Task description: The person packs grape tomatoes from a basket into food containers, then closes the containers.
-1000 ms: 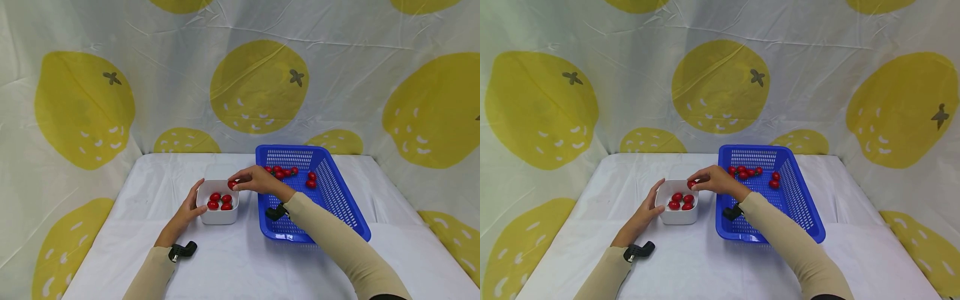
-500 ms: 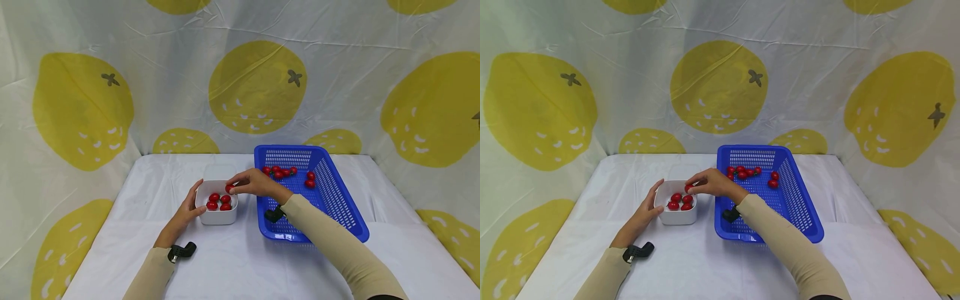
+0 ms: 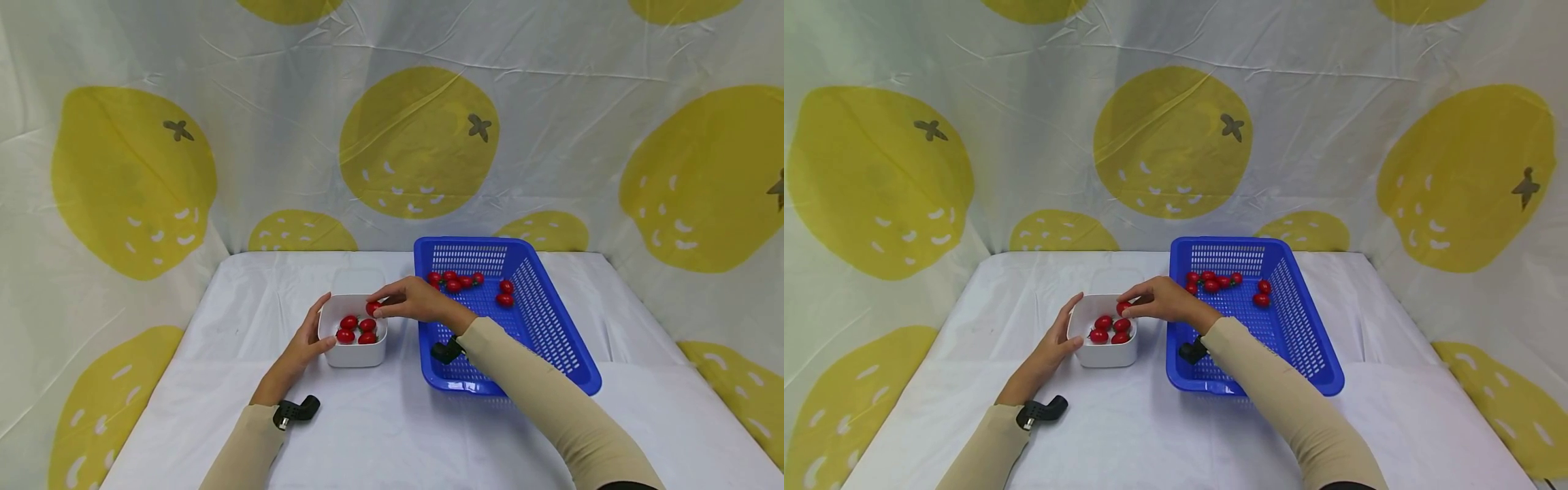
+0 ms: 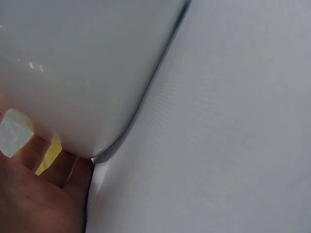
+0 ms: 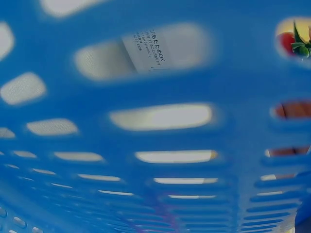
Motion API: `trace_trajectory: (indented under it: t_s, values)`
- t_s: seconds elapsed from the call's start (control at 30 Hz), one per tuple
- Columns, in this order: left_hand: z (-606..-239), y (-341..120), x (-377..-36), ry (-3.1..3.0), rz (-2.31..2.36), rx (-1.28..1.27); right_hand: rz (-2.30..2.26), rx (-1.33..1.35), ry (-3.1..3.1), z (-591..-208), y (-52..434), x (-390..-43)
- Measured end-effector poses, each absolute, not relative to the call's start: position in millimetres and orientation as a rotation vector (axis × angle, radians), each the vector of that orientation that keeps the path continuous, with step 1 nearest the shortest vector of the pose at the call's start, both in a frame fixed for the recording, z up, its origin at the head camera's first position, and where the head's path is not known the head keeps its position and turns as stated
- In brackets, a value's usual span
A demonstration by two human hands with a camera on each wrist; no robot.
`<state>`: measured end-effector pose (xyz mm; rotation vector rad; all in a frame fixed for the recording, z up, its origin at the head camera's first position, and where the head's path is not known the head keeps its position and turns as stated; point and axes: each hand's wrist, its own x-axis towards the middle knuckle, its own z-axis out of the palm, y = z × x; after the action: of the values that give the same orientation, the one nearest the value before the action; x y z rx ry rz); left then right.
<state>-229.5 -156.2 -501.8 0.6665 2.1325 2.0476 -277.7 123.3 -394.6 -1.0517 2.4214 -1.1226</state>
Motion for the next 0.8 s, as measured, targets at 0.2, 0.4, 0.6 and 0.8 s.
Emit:
trace_trajectory:
  t_s: [0.2,0.4,0.6,0.8]
  values:
    - [-502.3,-156.5,-229.3,2.125,2.049,0.655,-1.12,-1.039,2.434,-395.3,123.0,-278.0]
    - [-501.3,-156.4,-229.0,2.14,2.037,0.656,-1.146,-1.014,2.421,-396.8,123.1,-278.4]
    - [-501.6,-156.4,-228.6,2.148,2.028,0.644,-1.158,-1.008,2.417,-398.4,123.3,-278.9]
    - [-502.8,-156.2,-229.5,2.137,2.027,0.661,-1.161,-0.986,2.415,-398.4,124.3,-280.5]
